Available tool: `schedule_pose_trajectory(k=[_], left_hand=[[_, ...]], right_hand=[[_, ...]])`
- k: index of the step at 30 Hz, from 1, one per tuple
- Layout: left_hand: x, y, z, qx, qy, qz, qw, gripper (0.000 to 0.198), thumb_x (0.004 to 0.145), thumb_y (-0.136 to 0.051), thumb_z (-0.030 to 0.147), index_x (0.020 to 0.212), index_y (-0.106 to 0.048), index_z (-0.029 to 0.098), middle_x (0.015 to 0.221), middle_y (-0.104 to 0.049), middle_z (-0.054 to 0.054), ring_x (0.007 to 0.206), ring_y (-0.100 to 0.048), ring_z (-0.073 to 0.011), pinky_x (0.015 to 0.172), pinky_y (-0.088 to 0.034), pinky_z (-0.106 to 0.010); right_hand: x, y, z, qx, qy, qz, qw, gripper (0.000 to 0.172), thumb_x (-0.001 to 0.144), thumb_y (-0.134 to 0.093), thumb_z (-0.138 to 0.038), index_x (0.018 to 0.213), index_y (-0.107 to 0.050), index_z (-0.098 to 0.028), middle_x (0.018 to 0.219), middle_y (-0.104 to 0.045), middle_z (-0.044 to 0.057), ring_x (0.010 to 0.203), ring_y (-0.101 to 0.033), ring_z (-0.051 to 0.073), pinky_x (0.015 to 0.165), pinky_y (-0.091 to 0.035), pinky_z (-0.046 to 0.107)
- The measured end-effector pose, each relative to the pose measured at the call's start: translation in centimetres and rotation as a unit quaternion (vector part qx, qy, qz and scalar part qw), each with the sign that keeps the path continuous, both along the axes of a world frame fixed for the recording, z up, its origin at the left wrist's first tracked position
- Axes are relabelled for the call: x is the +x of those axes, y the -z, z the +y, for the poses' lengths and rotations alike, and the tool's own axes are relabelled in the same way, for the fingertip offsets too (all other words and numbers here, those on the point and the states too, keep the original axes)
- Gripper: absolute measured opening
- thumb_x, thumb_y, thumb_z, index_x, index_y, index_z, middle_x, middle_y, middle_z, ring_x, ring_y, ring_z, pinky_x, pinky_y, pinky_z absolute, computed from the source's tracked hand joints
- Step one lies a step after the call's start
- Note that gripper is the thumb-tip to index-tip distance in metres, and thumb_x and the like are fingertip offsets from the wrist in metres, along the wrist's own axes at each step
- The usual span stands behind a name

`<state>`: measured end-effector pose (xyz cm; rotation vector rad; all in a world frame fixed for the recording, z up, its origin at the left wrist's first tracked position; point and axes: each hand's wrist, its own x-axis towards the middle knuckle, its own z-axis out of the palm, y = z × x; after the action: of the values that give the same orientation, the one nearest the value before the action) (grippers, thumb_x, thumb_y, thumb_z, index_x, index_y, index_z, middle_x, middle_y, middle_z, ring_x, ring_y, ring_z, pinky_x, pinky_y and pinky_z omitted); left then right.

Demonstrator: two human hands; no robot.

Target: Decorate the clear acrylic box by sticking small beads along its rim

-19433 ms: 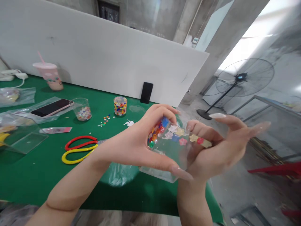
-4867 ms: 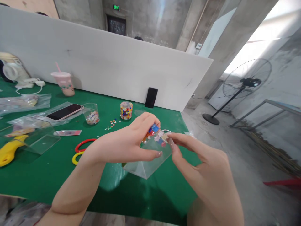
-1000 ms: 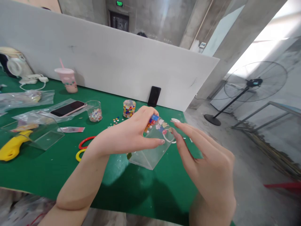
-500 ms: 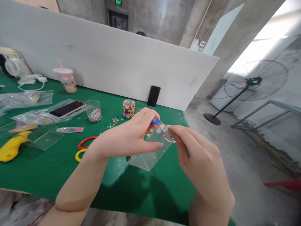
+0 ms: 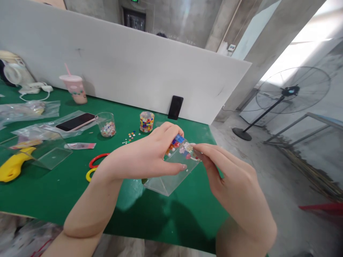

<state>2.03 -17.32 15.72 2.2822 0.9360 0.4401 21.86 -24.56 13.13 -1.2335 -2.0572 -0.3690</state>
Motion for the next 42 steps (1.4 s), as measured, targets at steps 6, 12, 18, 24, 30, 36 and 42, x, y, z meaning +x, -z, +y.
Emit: schedule_pose_trajectory(k=[6,12,18,24,30,36,42], left_hand=[[-0.1,-0.1,0.0,-0.003,0.008,0.013,1.0,0.03,0.086,-0.063,0.041,0.104,-0.047,0.024,0.107,-0.048,-0.003,0.083,-0.048,-0.0187,0.069,-0.04,-0.033],[0.1,0.0,0.1,0.006,0.014,0.019,1.0,0.028,0.086,-0.062,0.038,0.105,-0.046,0.024,0.109,-0.048,-0.002,0.088,-0.047,-0.0198,0.072,-0.039,-0.033],[0.2,-0.1,0.1,0.006,0.017,0.016,1.0,0.025,0.086,-0.061,0.035,0.103,-0.046,0.023,0.106,-0.046,-0.002,0.086,-0.046,-0.0186,0.072,-0.039,-0.032],[0.0,0.0,0.3,0.009,0.012,0.021,1.0,0.026,0.086,-0.06,0.037,0.103,-0.045,0.024,0.107,-0.047,-0.003,0.087,-0.047,-0.0196,0.071,-0.04,-0.033],[0.0,-0.1,0.5,0.002,-0.004,0.023,1.0,0.027,0.085,-0.061,0.039,0.1,-0.045,0.023,0.104,-0.047,-0.002,0.081,-0.049,-0.0178,0.07,-0.041,-0.033],[0.4,-0.2,0.4,0.002,-0.053,0.021,0.998,0.031,0.085,-0.062,0.044,0.101,-0.044,0.023,0.103,-0.049,-0.004,0.088,-0.055,-0.0216,0.068,-0.044,-0.033],[1.1,-0.2,0.3,0.002,-0.089,0.015,0.996,0.028,0.085,-0.061,0.042,0.097,-0.045,0.022,0.102,-0.049,-0.005,0.093,-0.057,-0.0243,0.064,-0.046,-0.033]], right_hand=[[0.1,0.2,-0.1,-0.004,0.003,-0.02,1.0,0.026,0.094,-0.05,-0.002,0.111,-0.064,-0.016,0.098,-0.077,0.002,0.086,-0.073,0.014,0.076,-0.056,0.026],[0.0,0.3,-0.2,0.006,0.003,-0.02,1.0,0.024,0.091,-0.051,0.0,0.105,-0.065,-0.014,0.093,-0.077,0.003,0.079,-0.072,0.014,0.071,-0.054,0.026],[-0.3,0.2,-0.1,0.018,0.022,-0.057,0.998,0.026,0.09,-0.046,0.003,0.103,-0.063,-0.012,0.088,-0.075,0.004,0.072,-0.07,0.017,0.067,-0.053,0.03],[-0.8,0.2,0.3,0.056,0.03,-0.09,0.994,0.028,0.089,-0.042,0.003,0.1,-0.062,-0.013,0.086,-0.075,0.007,0.07,-0.068,0.019,0.065,-0.052,0.031],[-0.5,0.6,0.9,0.066,0.038,-0.109,0.991,0.028,0.089,-0.043,0.001,0.103,-0.062,-0.013,0.086,-0.075,0.007,0.07,-0.068,0.019,0.065,-0.052,0.031],[-0.5,0.8,2.1,0.108,0.032,-0.122,0.986,0.024,0.09,-0.047,0.0,0.102,-0.066,-0.01,0.087,-0.077,0.008,0.071,-0.071,0.018,0.063,-0.052,0.03],[-0.2,1.0,3.1,0.117,0.031,-0.112,0.986,0.019,0.091,-0.053,-0.003,0.101,-0.068,-0.008,0.085,-0.078,0.009,0.071,-0.072,0.018,0.064,-0.053,0.03]])
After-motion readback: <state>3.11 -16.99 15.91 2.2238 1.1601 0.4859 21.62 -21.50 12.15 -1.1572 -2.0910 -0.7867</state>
